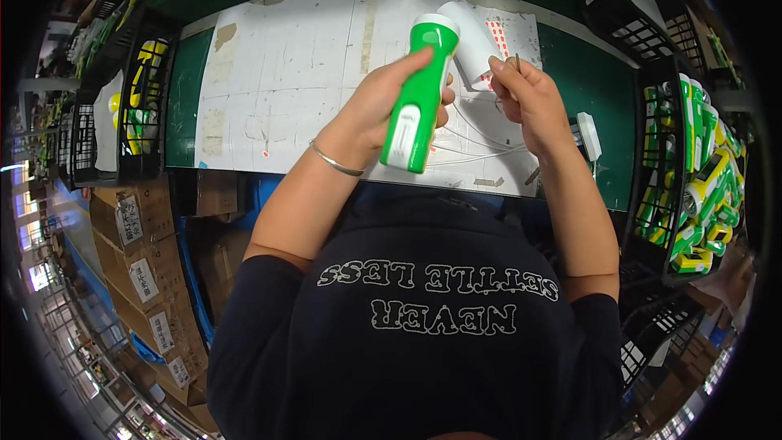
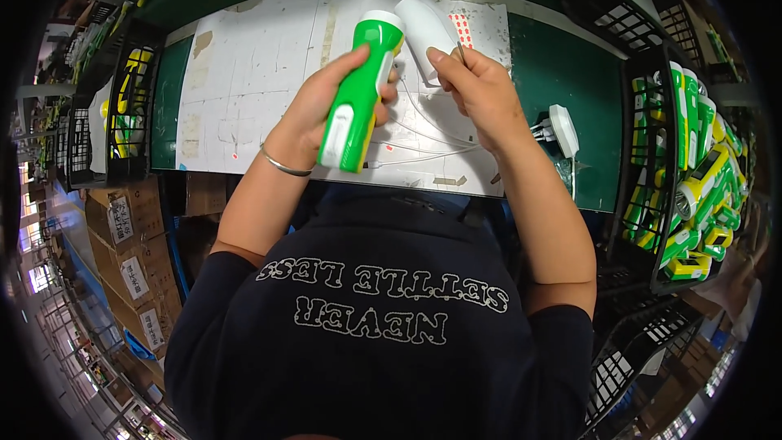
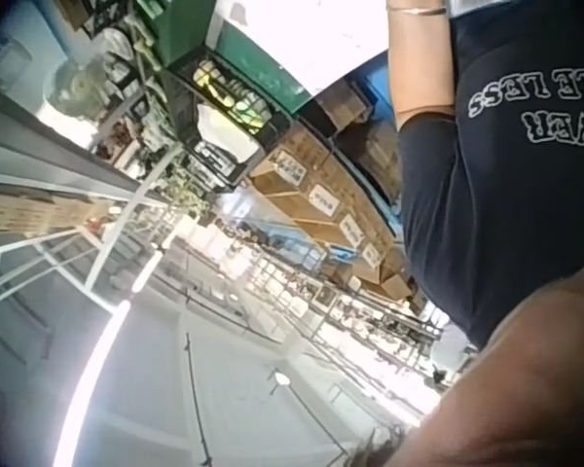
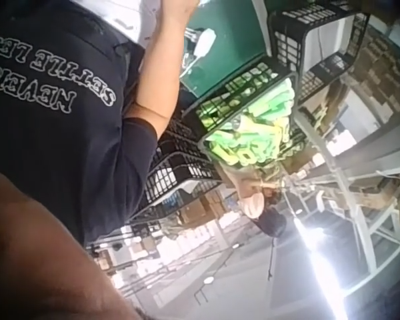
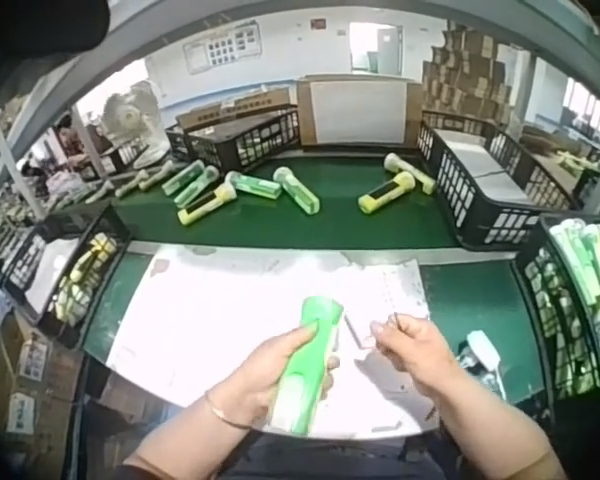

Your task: Testing flashlight functionality and applying quality control stickers in a factory assembly line.

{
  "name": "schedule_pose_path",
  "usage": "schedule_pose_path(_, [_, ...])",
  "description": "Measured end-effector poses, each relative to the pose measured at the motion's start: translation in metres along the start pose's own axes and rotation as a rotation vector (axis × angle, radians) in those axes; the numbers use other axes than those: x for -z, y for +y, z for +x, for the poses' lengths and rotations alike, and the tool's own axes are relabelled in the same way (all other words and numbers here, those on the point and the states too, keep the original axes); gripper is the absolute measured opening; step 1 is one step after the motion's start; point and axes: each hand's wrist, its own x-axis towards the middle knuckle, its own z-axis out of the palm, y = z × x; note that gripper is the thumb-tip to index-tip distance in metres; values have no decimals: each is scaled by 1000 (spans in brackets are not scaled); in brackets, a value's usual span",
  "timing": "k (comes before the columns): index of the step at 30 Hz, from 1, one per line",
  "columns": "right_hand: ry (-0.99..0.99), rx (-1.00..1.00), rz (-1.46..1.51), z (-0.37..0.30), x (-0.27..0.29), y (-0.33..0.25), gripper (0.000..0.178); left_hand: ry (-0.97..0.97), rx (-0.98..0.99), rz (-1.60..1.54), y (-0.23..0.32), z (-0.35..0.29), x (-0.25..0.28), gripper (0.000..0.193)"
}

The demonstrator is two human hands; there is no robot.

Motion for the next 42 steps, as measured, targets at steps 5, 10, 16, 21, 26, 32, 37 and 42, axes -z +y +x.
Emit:
schedule_pose_path(5, [-325,126,-301,-13,3,-15,59,80,-695,1583,2,-22,-21,54])
schedule_pose_path(10, [-362,139,-333,-15,3,-6,61,72,-487,1996,19,-43,-17,44])
schedule_pose_path(16, [-333,199,-186,-18,12,-1,62,225,-429,2092,44,-85,-2,34])
schedule_pose_path(21, [-366,192,-161,-13,8,-3,63,236,-454,2062,46,-95,3,35])
schedule_pose_path(26, [-439,105,-189,-8,-7,-4,64,112,-302,1978,33,-84,-2,44])
schedule_pose_path(32, [-190,265,-691,8,-26,22,39,17,-20,1045,22,-74,23,75])
schedule_pose_path(37, [-89,393,-1230,13,-59,51,22,-151,-9,361,12,-75,31,83])
schedule_pose_path(42, [-159,300,-731,9,-41,46,20,-18,-149,463,3,-66,26,84])
